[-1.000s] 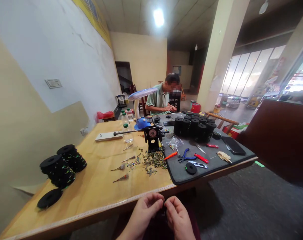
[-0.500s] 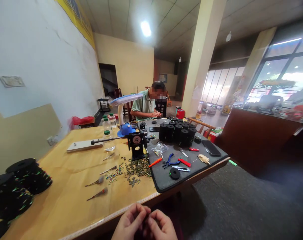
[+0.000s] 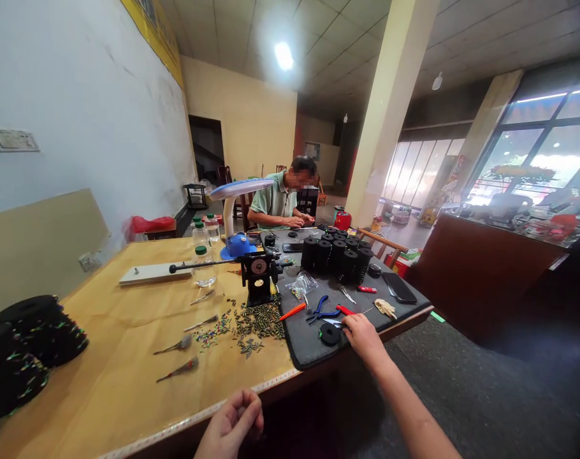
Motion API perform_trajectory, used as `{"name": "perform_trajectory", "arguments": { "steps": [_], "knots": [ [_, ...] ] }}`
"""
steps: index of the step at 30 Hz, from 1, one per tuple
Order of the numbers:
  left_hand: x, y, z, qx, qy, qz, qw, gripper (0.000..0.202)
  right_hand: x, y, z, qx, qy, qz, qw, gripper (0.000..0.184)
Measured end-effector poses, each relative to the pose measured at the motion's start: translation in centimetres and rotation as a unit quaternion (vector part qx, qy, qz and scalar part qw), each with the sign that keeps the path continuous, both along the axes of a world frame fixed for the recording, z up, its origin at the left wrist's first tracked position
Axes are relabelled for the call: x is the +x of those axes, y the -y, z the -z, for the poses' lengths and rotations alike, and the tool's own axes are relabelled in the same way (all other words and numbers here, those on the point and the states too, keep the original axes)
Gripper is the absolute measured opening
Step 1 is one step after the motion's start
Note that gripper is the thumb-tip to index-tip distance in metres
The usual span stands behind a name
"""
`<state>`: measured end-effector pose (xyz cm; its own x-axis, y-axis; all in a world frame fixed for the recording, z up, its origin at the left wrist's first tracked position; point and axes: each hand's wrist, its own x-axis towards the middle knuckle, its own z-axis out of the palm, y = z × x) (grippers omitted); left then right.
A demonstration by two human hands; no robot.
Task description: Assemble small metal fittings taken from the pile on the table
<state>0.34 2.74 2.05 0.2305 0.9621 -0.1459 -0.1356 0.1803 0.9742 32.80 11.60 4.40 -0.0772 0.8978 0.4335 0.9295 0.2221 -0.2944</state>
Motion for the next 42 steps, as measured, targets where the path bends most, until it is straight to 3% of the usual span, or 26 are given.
{"name": "perform_trajectory", "arguments": {
  "steps": [6, 11, 14, 17, 20, 25, 42],
  "knots": [
    [0.2, 1.1, -0.8, -0.040, -0.012, -0.005, 0.999, 0.052, 0.7, -0.9, -0.2, -0.033, 0.027, -0.026, 0.999, 0.016],
    [0.1, 1.7, -1.3, -0.050, -0.016, 0.005, 0.999, 0.051, 0.6, 2.6, -0.3, -0.011, -0.045, 0.019, 0.999, 0.009],
    [0.2, 1.8, -1.2, -0.045, -0.026, 0.021, 0.998, 0.049, -2.2, 6.6, 0.0, -0.015, -0.229, -0.023, 0.973, 0.007],
    [0.3, 2.0, -1.1, -0.038, -0.038, 0.044, 0.998, 0.046, -6.5, 10.2, 0.4, -0.079, -0.256, -0.087, 0.959, 0.020],
    [0.4, 2.2, -1.2, -0.032, -0.050, 0.061, 0.996, 0.045, -10.1, 12.1, 0.9, -0.119, -0.246, -0.137, 0.952, 0.026],
    [0.4, 2.3, -1.2, -0.031, -0.053, 0.079, 0.995, 0.042, -12.5, 12.5, 1.5, -0.128, -0.200, -0.155, 0.959, 0.017],
    [0.6, 2.7, -1.5, -0.005, -0.062, 0.100, 0.993, 0.041, -14.2, 12.2, 1.2, -0.206, -0.216, -0.169, 0.939, 0.019]
  ]
}}
